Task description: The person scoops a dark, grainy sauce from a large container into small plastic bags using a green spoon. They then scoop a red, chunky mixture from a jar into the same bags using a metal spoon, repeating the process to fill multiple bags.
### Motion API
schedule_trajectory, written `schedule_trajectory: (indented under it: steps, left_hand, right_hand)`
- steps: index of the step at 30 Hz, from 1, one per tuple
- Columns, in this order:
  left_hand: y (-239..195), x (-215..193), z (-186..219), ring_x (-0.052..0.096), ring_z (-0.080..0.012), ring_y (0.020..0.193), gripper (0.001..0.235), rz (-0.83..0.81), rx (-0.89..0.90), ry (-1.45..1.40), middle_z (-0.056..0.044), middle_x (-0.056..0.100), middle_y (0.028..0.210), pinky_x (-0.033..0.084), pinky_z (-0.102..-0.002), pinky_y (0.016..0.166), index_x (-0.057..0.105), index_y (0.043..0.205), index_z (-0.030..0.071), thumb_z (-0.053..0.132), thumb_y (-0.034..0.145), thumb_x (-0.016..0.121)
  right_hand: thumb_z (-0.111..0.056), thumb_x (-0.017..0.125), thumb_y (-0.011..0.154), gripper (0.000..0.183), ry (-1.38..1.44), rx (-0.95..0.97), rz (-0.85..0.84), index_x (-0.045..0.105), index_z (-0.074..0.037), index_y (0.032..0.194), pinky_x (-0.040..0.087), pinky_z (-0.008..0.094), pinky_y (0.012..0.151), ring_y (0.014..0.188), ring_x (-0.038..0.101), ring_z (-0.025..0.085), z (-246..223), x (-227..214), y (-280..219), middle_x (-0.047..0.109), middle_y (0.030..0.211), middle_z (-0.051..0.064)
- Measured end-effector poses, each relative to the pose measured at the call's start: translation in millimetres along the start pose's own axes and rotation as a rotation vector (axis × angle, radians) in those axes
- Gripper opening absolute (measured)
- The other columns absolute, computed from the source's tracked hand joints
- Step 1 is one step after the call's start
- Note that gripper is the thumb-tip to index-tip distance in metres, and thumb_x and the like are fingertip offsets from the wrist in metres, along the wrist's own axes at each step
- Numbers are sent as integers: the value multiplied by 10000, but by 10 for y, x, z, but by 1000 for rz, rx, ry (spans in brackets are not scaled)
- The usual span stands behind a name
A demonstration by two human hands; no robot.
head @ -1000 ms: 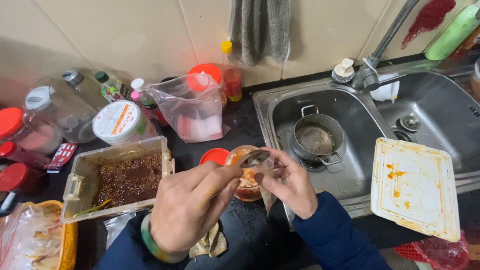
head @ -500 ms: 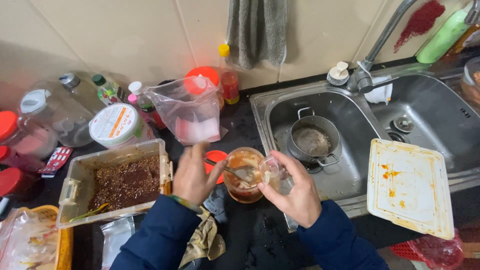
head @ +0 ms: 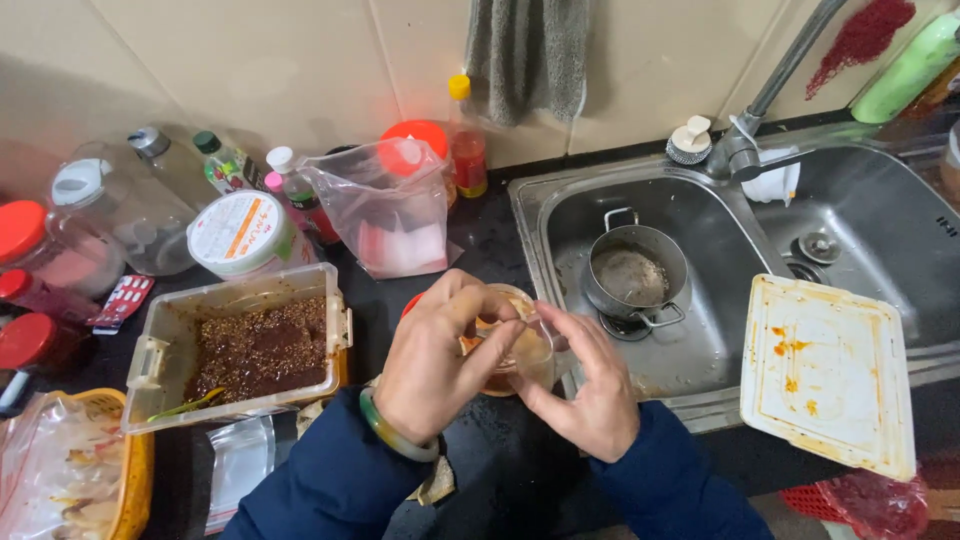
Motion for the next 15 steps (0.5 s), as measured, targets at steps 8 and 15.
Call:
schedule_trajectory:
  steps: [8,15]
  left_hand:
    - [-44,-21,170,713,-304,929,377,-203,63,128,-124,626,1149,576,-414,752,664,1330,137,92,961,600]
    - [-454,-684,43,695,-192,899,230,58,-90,198,-55,704,1052,514,-301,783,730,1195,113,72,996,622]
  right_hand:
    - [-195,858,800,710,107,28,-33,559,-6,1416,530,354,1063,1217,680,254,7,-4,-100,673,1355,145]
    - [-162,818,791,502,275,58,-68,631,-63,1247,499,345,1057,1123,697,231,-86,184,-669,723,1207,91]
Point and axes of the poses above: each hand's wrist, its own y-axis towards the middle knuckle, its own x-axis out of the palm, z = x × y, the point moved 8 cm from there along y, towards the middle knuckle
